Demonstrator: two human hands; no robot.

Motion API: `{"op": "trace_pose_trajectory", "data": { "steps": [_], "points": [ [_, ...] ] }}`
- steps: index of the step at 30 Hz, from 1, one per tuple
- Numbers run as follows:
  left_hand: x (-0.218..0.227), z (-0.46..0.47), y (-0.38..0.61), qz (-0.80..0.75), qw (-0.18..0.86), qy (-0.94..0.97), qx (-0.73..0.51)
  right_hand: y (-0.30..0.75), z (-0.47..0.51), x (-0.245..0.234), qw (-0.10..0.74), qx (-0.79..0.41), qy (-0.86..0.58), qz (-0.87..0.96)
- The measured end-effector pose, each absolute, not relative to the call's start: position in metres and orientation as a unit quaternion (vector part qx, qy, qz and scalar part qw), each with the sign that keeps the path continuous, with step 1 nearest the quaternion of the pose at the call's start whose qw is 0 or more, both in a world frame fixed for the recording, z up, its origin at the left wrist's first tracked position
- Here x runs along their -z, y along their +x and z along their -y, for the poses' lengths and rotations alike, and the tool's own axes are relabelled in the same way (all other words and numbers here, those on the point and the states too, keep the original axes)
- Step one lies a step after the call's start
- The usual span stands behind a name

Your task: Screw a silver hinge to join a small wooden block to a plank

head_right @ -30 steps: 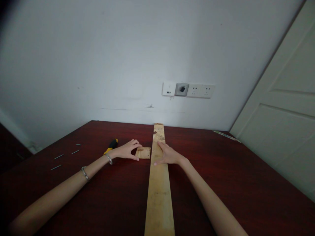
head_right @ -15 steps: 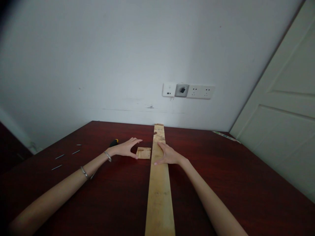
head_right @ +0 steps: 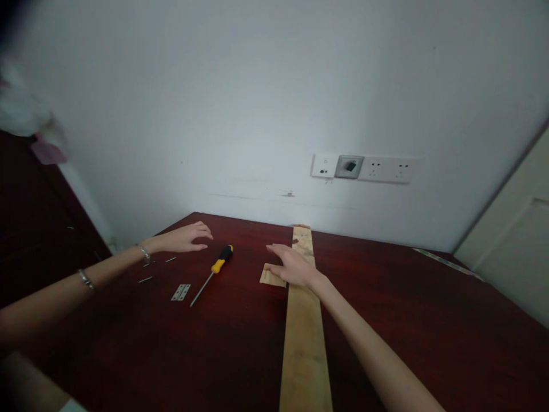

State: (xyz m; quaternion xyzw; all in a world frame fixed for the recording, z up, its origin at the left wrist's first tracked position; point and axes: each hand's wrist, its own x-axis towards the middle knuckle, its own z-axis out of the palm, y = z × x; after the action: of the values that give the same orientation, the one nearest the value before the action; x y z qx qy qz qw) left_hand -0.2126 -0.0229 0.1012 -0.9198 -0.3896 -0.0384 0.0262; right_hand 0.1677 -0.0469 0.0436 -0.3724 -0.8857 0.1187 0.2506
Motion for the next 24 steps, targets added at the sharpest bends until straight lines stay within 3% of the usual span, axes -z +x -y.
{"op": "trace_pose_trajectory", "data": {
  "steps": [7,14,24],
  "points": [
    [-0.102,0.068,-0.295,0.497,-0.004,-0.868,0.005,0.068,0.04,-0.06,0.213,-0.113,-0.254,0.937],
    [-0.08,0.123,-0.297,0.502,-0.059,-0.863,-0.018,-0.019,0.057,-0.045,0.176,-0.106,-0.187,0.96],
    [-0.075,0.149,-0.308,0.489,-0.046,-0.871,-0.004,-0.057,0.084,-0.007,0.137,-0.109,-0.218,0.96]
  ]
}}
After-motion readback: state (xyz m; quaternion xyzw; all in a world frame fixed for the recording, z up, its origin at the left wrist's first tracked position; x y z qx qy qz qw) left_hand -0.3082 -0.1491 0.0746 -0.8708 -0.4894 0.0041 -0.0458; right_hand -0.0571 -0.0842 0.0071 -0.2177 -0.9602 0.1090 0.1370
